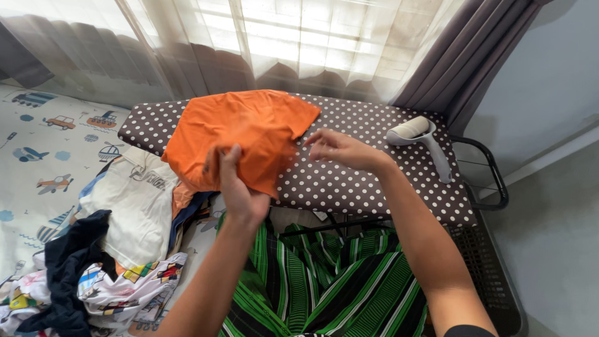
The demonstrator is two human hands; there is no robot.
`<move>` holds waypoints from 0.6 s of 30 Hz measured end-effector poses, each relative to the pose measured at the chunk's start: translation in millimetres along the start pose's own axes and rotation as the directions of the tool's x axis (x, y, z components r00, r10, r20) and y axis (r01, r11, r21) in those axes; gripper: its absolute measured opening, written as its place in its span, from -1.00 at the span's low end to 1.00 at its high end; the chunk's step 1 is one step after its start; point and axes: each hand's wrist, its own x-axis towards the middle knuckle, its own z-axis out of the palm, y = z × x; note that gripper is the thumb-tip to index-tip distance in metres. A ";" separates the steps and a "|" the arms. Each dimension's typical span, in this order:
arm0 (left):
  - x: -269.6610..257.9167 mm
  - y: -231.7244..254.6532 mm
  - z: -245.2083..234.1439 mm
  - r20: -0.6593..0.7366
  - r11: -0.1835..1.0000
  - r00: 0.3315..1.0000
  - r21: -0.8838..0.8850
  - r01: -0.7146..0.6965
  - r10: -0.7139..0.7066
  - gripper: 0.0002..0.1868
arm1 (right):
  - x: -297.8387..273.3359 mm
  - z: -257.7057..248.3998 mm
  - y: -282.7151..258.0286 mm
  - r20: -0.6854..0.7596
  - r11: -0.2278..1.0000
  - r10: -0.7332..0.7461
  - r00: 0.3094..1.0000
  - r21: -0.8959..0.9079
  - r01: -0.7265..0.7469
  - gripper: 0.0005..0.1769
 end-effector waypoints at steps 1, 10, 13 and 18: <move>-1.4 10.2 8.0 0.059 0.996 0.996 0.060 -0.064 0.061 -0.58 | 9.3 1.8 9.5 -0.094 0.952 -0.116 0.989 -0.293 0.084 -0.10; 17.6 73.7 62.4 0.332 0.952 0.943 0.284 -0.111 0.011 -0.60 | 67.9 40.6 2.3 -0.202 0.718 -0.322 0.925 -0.689 0.100 -0.21; 53.3 99.5 68.8 0.349 0.903 0.937 0.394 -0.171 0.025 -0.65 | 75.9 48.1 -5.3 -0.311 0.759 -0.285 0.907 -0.651 0.015 -0.76; 149.4 160.1 84.5 0.351 0.884 0.932 0.459 -0.092 -0.086 -0.70 | 118.0 -22.8 11.3 -0.624 0.811 -0.524 0.580 -0.574 0.116 -0.84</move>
